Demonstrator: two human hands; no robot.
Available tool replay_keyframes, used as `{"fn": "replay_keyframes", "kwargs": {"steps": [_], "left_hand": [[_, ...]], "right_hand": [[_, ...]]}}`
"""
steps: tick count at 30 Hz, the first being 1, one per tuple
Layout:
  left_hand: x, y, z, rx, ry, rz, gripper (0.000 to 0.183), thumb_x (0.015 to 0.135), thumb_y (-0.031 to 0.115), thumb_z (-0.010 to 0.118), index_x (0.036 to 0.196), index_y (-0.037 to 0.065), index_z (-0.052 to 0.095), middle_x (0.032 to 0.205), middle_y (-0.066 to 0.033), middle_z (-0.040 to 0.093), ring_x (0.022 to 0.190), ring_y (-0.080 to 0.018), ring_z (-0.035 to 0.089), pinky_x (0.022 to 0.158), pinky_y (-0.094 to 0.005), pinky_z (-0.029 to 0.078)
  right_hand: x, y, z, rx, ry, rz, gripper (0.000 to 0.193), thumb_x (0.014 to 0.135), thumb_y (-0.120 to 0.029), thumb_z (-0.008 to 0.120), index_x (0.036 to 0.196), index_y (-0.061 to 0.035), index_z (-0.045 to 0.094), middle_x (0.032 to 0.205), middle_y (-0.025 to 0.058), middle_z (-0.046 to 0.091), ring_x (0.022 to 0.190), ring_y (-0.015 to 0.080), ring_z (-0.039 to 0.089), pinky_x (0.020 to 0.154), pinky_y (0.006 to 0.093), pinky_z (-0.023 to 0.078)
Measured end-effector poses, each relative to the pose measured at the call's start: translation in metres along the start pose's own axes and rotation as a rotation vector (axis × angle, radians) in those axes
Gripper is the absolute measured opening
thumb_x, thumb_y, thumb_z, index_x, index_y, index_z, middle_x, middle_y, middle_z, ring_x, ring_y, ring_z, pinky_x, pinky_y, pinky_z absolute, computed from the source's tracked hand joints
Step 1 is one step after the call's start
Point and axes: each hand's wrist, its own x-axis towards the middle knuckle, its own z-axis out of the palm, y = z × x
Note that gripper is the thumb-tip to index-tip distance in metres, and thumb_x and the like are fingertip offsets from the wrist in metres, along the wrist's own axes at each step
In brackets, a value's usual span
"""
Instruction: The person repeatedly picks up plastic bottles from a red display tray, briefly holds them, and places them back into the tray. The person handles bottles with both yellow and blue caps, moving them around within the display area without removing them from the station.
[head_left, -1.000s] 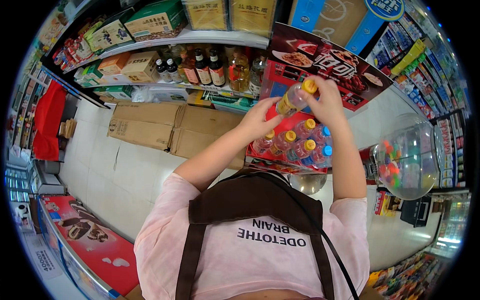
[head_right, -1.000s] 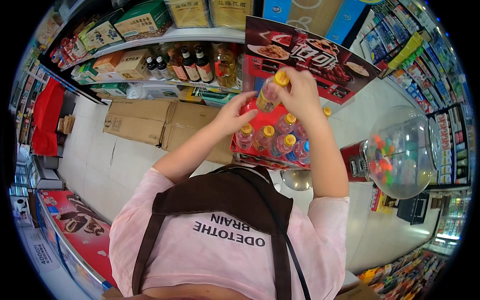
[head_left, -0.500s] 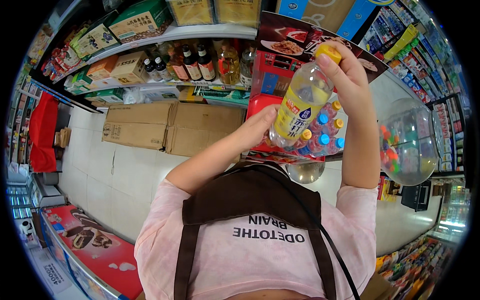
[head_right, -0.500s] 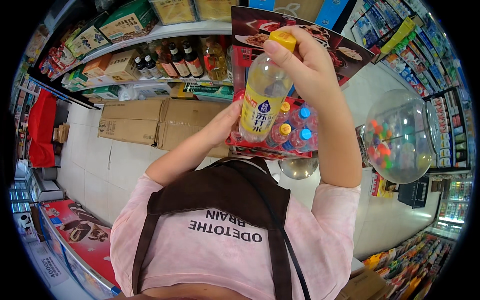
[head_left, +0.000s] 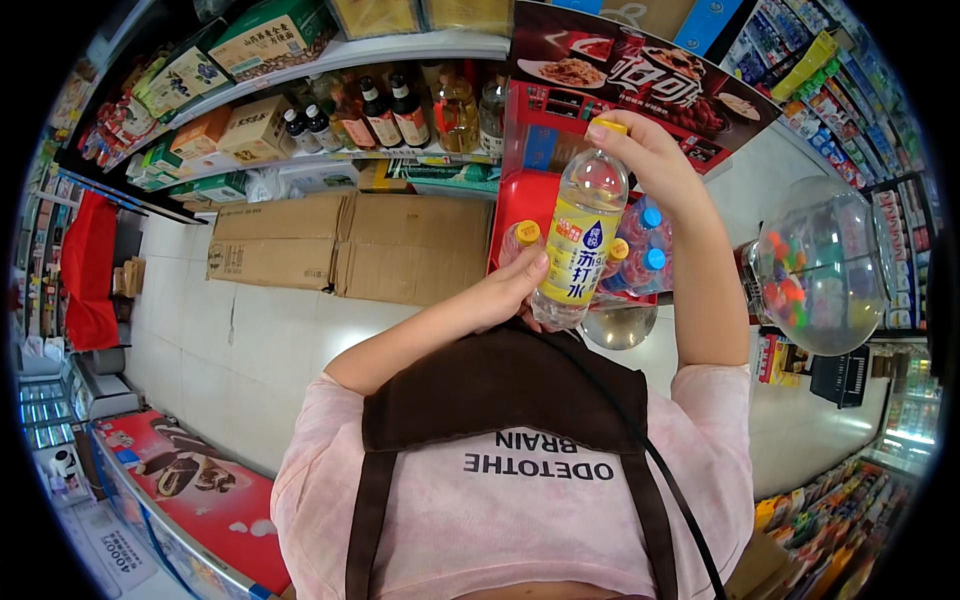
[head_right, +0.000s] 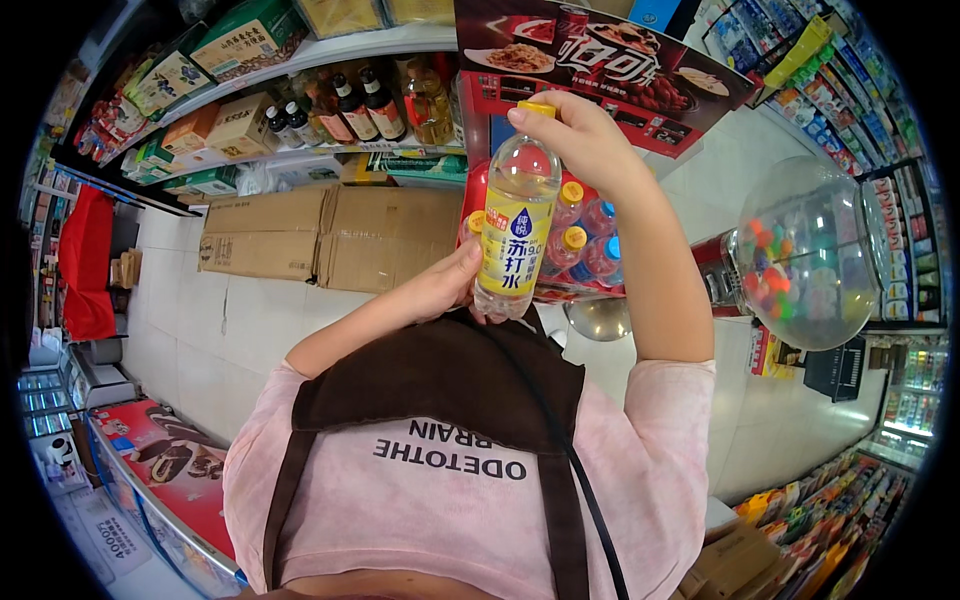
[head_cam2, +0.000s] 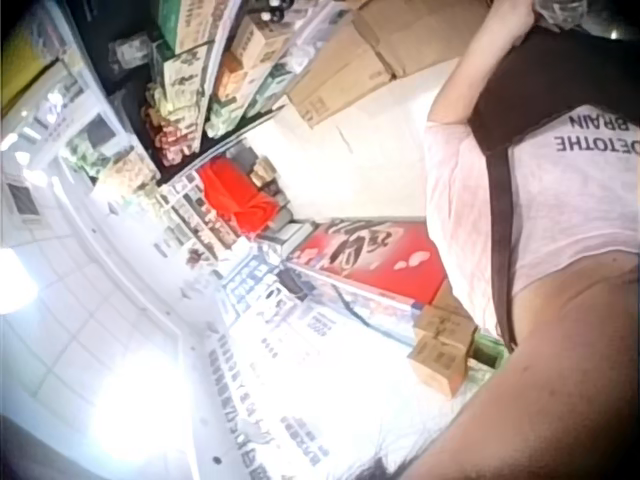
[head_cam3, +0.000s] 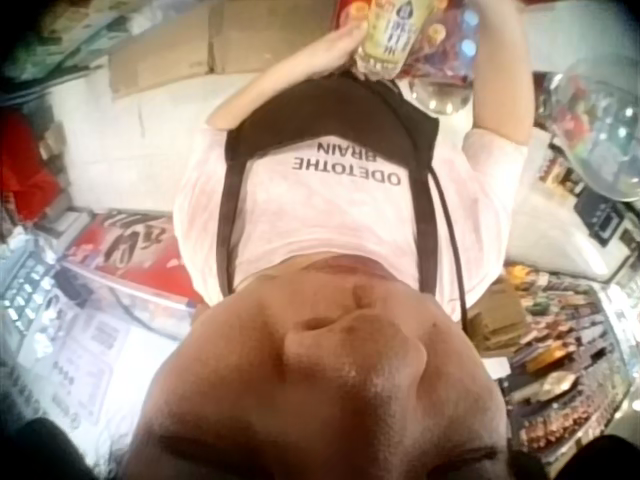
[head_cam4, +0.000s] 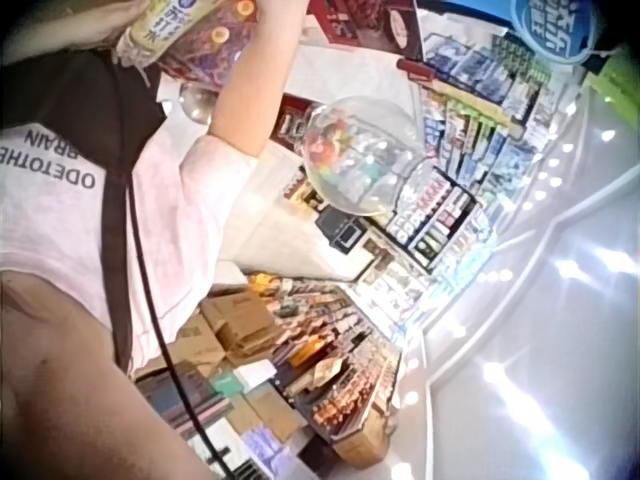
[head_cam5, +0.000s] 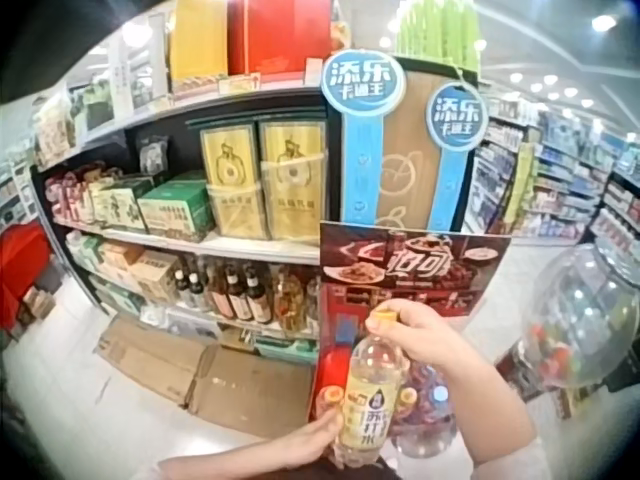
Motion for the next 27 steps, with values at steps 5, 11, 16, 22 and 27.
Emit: {"fn": "replay_keyframes", "kwargs": {"steps": [5, 11, 16, 22, 27], "left_hand": [[-0.002, -0.003, 0.003, -0.015, 0.029, -0.008, 0.064, 0.089, 0.059, 0.025, 0.134, 0.014, 0.019, 0.106, -0.0101, 0.055, 0.081, -0.0178, 0.059, 0.062, -0.0280, 0.049], [-0.004, -0.003, 0.004, 0.010, 0.060, -0.021, 0.065, 0.091, 0.057, 0.026, 0.138, 0.015, 0.013, 0.109, -0.0116, 0.054, 0.082, -0.0202, 0.059, 0.063, -0.0298, 0.050], [-0.004, -0.003, 0.006, -0.050, 0.081, -0.046, 0.064, 0.093, 0.052, 0.027, 0.141, 0.015, 0.005, 0.117, -0.0124, 0.049, 0.087, -0.0225, 0.058, 0.065, -0.0313, 0.050], [-0.007, 0.003, 0.009, -0.036, 0.080, -0.029, 0.063, 0.094, 0.048, 0.029, 0.142, 0.015, 0.003, 0.124, -0.0113, 0.045, 0.097, -0.0217, 0.055, 0.065, -0.0316, 0.050], [-0.010, 0.014, 0.004, 0.020, 0.085, -0.019, 0.064, 0.094, 0.048, 0.032, 0.141, 0.011, 0.009, 0.124, -0.0110, 0.045, 0.098, -0.0204, 0.054, 0.066, -0.0312, 0.049]], "right_hand": [[0.001, 0.009, -0.001, -0.016, 0.007, -0.013, 0.034, 0.082, -0.032, 0.063, 0.096, -0.0006, 0.059, 0.081, -0.0005, 0.055, 0.076, 0.0064, 0.049, 0.066, 0.0219, 0.041], [-0.004, 0.006, 0.000, -0.018, 0.016, -0.014, 0.038, 0.083, -0.036, 0.062, 0.095, 0.0006, 0.061, 0.083, 0.0007, 0.058, 0.078, 0.0074, 0.051, 0.068, 0.0225, 0.042], [-0.009, -0.002, 0.001, -0.017, 0.015, -0.042, 0.039, 0.084, -0.036, 0.060, 0.095, 0.0007, 0.061, 0.088, 0.0030, 0.061, 0.082, 0.0086, 0.053, 0.072, 0.0232, 0.043], [-0.013, -0.004, -0.001, -0.016, 0.002, -0.065, 0.038, 0.085, -0.036, 0.060, 0.095, 0.0001, 0.061, 0.086, 0.0020, 0.060, 0.082, 0.0079, 0.053, 0.072, 0.0231, 0.043], [-0.019, -0.014, 0.002, -0.051, 0.085, -0.129, 0.036, 0.083, -0.035, 0.062, 0.094, -0.0006, 0.061, 0.080, -0.0010, 0.057, 0.076, 0.0057, 0.049, 0.066, 0.0213, 0.041]]}}
